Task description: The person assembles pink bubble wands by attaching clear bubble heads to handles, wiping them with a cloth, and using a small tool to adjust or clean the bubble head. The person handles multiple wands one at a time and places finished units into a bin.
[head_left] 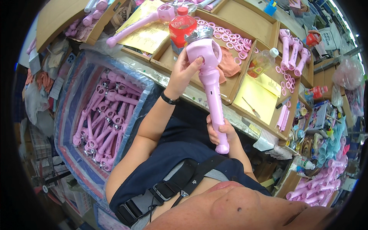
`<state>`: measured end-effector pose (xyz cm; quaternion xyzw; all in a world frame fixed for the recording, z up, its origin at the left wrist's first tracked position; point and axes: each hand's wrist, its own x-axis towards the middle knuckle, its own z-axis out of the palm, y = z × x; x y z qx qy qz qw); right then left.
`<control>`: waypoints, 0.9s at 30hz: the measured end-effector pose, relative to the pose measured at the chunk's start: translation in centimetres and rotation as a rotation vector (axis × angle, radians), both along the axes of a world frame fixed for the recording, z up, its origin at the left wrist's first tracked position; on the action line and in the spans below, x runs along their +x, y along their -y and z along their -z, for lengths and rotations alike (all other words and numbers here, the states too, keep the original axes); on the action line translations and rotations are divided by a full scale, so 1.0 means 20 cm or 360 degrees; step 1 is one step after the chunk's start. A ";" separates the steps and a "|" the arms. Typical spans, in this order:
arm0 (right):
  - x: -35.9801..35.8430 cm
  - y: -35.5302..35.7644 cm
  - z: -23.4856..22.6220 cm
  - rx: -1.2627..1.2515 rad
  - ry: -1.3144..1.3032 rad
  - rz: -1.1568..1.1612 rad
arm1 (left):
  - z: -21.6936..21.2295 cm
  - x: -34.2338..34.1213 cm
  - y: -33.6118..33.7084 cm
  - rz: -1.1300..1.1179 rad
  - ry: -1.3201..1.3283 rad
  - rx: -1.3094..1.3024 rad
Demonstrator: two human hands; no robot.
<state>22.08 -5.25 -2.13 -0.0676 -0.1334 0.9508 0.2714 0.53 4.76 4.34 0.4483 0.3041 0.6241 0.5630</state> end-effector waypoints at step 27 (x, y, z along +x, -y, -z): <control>-0.06 0.06 -0.14 0.1958 0.2606 0.1036 | 0.11 0.07 -0.02 -0.0311 -0.0015 0.0217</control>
